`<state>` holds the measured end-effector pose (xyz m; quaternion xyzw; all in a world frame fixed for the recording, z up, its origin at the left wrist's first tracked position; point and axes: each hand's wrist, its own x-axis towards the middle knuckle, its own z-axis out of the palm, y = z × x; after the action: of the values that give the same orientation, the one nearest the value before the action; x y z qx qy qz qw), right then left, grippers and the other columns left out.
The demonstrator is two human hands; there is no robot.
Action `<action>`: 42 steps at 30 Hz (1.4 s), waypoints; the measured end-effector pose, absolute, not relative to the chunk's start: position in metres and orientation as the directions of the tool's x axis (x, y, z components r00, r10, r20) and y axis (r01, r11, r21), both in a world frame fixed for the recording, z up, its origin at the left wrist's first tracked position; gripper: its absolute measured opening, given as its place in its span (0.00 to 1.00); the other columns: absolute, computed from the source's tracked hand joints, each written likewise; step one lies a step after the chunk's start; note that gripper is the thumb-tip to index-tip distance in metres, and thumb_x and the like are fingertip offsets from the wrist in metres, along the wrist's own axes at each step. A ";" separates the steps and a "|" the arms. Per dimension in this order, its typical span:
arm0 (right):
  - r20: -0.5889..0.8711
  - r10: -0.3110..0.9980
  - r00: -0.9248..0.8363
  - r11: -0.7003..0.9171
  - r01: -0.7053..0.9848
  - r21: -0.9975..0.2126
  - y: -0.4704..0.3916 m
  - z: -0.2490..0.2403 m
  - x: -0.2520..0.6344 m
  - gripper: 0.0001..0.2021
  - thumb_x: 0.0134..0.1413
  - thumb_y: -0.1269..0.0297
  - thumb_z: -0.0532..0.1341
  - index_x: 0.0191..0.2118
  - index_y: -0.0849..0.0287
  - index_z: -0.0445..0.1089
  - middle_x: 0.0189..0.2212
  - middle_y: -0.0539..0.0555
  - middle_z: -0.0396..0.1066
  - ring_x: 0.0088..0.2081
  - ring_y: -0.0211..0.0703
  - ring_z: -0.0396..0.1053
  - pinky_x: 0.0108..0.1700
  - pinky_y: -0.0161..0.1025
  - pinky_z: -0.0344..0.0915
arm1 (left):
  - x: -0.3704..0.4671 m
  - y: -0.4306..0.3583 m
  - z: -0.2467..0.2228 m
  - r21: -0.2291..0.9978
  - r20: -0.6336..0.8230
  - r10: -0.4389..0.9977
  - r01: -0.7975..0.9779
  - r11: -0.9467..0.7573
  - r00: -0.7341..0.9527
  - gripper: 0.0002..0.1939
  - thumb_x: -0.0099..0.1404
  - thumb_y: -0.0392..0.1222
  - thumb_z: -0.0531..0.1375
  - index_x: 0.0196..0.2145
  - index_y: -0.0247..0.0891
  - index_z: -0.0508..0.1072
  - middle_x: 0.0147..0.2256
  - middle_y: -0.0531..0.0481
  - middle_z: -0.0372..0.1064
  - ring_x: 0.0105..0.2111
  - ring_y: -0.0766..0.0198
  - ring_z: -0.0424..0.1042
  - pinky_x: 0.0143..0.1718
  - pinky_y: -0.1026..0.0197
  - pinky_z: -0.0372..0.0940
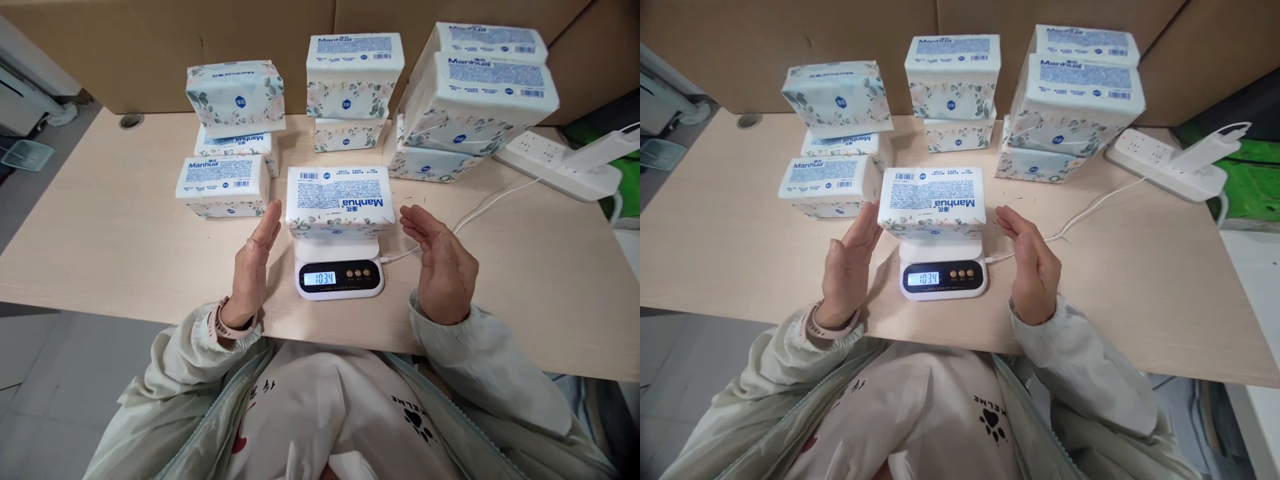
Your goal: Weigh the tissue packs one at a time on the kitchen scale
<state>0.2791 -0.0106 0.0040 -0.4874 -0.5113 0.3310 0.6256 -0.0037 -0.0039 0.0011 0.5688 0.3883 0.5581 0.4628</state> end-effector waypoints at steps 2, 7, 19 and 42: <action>0.309 0.914 0.262 0.294 0.095 -0.951 -0.011 0.005 0.279 0.20 0.75 0.47 0.57 0.59 0.41 0.82 0.59 0.52 0.82 0.63 0.58 0.77 0.72 0.65 0.69 | -0.003 -0.004 0.001 0.960 0.274 0.959 -0.072 -0.269 0.072 0.31 0.79 0.69 0.50 0.70 0.61 0.72 0.75 0.59 0.62 0.79 0.51 0.54 0.83 0.43 0.50; 0.287 0.919 0.272 0.269 0.099 -0.958 -0.011 0.007 0.278 0.21 0.74 0.45 0.58 0.59 0.45 0.82 0.59 0.53 0.82 0.63 0.59 0.78 0.72 0.65 0.70 | -0.003 -0.003 0.001 0.964 0.261 0.963 -0.076 -0.256 0.060 0.32 0.77 0.72 0.52 0.70 0.60 0.73 0.75 0.57 0.61 0.80 0.48 0.53 0.83 0.40 0.48; 0.306 0.929 0.207 0.302 0.047 -0.952 -0.005 -0.002 0.282 0.21 0.75 0.44 0.58 0.64 0.43 0.78 0.64 0.49 0.79 0.68 0.55 0.75 0.75 0.63 0.67 | -0.003 0.003 -0.003 0.955 0.285 0.953 -0.112 -0.273 0.105 0.30 0.80 0.68 0.51 0.72 0.59 0.70 0.76 0.59 0.60 0.80 0.52 0.53 0.82 0.46 0.51; 0.283 0.772 -0.568 0.427 0.135 -0.894 0.098 0.053 0.125 0.56 0.64 0.26 0.55 0.82 0.63 0.43 0.84 0.56 0.39 0.84 0.52 0.39 0.85 0.54 0.42 | -0.104 0.055 0.026 0.789 0.609 0.718 0.160 -0.594 -0.337 0.13 0.77 0.47 0.64 0.54 0.40 0.78 0.53 0.56 0.80 0.64 0.49 0.73 0.69 0.41 0.67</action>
<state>0.1254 0.0977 0.0526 -0.2964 -0.7653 0.4455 0.3577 -0.1036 0.0548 0.0262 0.5413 0.4054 0.7099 0.1966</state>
